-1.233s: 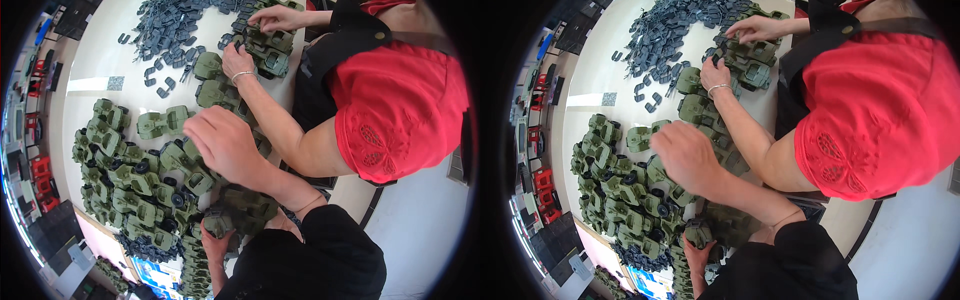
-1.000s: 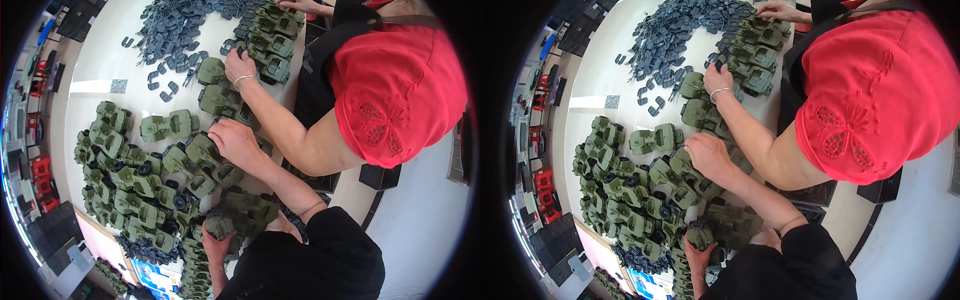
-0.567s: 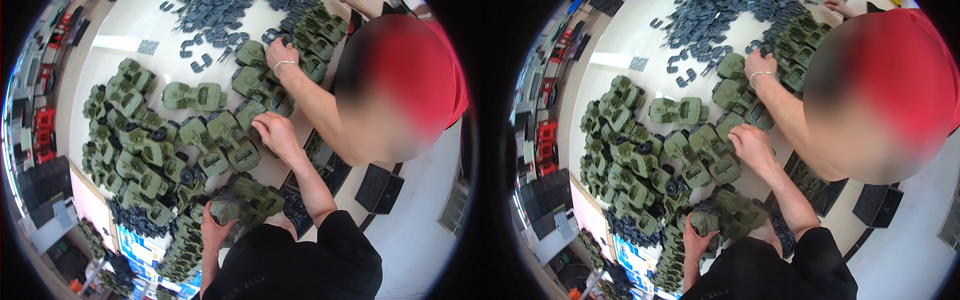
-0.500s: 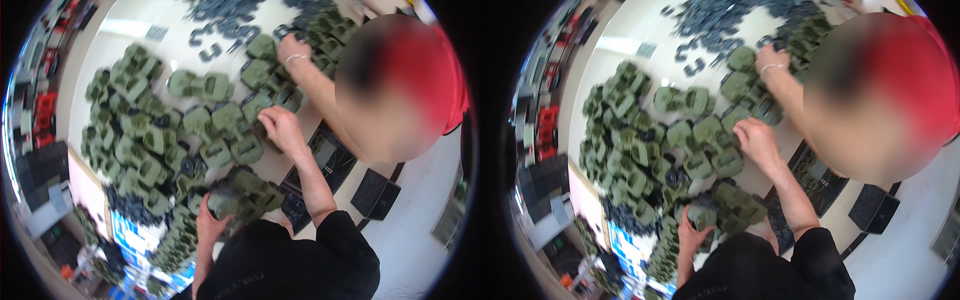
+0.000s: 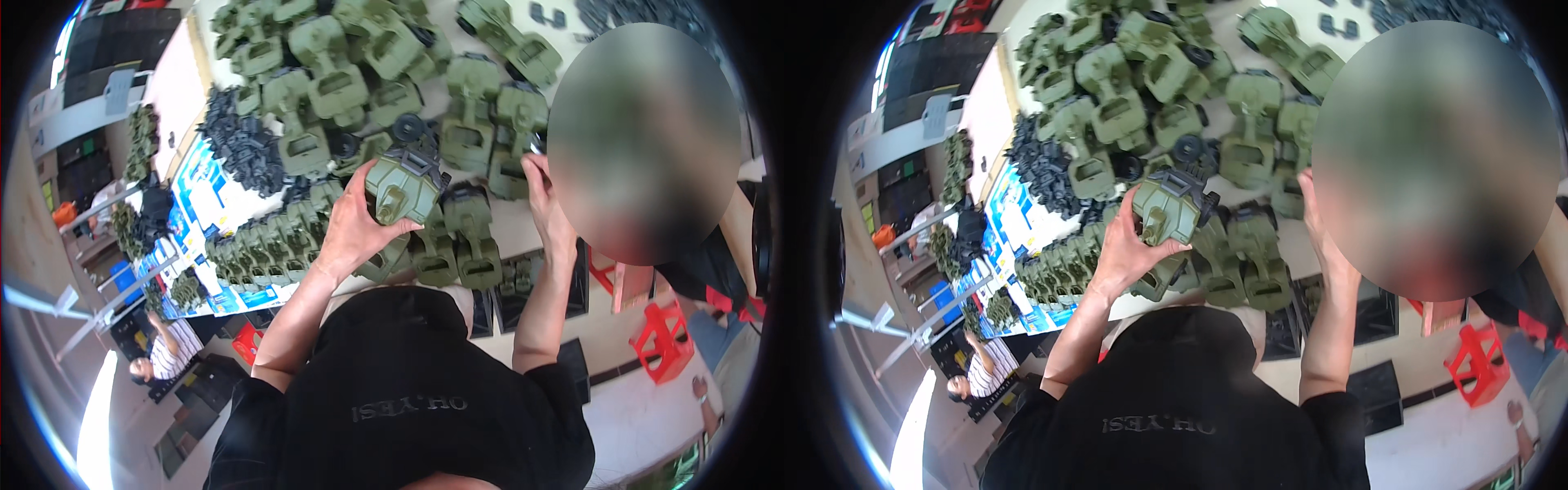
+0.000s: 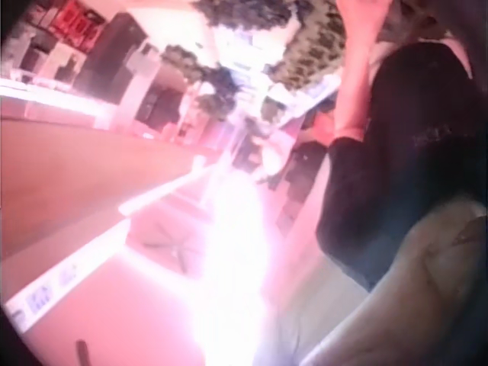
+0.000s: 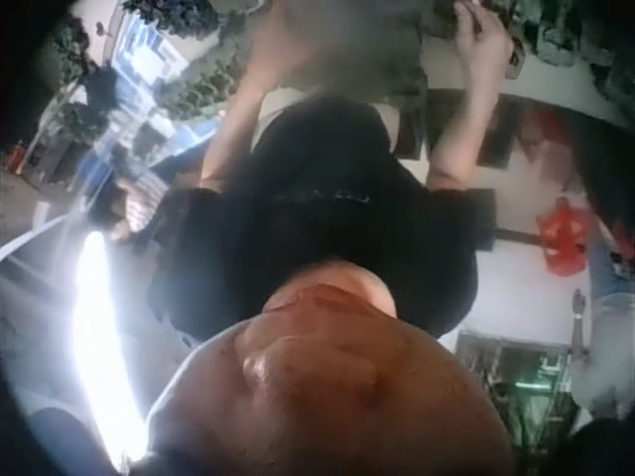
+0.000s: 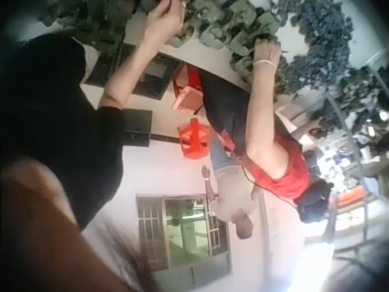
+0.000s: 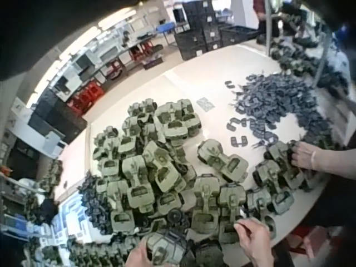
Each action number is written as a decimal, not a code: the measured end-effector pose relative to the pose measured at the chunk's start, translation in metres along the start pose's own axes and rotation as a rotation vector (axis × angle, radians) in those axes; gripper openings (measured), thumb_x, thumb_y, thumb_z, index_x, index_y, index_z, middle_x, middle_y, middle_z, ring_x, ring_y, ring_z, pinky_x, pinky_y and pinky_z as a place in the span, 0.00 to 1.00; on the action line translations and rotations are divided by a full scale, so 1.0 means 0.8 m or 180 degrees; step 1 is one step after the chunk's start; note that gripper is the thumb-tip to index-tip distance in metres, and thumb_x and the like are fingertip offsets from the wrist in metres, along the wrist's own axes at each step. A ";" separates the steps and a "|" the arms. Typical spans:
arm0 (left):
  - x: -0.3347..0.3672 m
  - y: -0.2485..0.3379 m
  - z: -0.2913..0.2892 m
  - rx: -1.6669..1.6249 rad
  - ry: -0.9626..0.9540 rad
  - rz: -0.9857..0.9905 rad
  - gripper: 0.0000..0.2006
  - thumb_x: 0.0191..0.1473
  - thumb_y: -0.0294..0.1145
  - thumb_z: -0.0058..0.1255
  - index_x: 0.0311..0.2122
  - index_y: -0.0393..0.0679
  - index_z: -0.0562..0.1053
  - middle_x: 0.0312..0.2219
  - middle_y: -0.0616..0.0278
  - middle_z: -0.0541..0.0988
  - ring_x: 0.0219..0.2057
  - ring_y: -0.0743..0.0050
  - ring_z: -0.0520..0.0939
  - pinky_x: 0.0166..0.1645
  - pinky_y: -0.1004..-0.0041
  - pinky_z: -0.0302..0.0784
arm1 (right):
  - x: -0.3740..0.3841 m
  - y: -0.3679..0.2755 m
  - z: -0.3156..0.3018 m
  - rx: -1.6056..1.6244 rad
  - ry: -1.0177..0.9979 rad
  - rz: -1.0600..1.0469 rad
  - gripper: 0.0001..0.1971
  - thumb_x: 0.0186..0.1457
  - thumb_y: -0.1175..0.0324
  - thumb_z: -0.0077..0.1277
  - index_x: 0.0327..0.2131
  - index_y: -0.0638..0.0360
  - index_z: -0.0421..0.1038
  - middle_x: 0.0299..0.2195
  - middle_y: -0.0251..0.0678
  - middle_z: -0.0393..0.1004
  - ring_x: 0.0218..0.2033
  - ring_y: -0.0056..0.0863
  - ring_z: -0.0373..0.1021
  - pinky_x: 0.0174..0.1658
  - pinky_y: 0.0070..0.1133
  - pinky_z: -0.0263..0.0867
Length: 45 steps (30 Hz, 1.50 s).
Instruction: The person assembles green plastic toy vehicles by attaching black wheels and other components. They pick up vehicle bodies, fit wheels onto axles, and place the completed units on a table alongside other finished vehicles.
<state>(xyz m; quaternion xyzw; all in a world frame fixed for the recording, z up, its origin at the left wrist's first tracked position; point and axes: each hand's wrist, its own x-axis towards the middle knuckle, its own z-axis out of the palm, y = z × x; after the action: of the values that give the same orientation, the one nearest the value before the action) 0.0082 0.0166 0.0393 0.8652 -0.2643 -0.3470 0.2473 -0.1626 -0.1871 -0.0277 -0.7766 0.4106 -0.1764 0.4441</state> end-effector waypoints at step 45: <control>-0.211 -0.266 -0.068 -0.0650 0.0024 -0.0533 0.28 0.52 0.48 0.53 0.53 0.42 0.67 0.46 0.52 0.74 0.41 0.61 0.79 0.43 0.67 0.75 | 0.565 0.206 0.005 0.0993 0.0093 0.1440 0.36 0.46 0.49 0.60 0.51 0.66 0.63 0.48 0.45 0.66 0.46 0.36 0.69 0.45 0.26 0.69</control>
<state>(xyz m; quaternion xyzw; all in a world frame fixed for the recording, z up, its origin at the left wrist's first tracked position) 0.0043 0.2933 0.0233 0.8559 -0.1534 -0.3882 0.3052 0.0321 -0.5881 -0.2084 -0.5847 0.5478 -0.1450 0.5805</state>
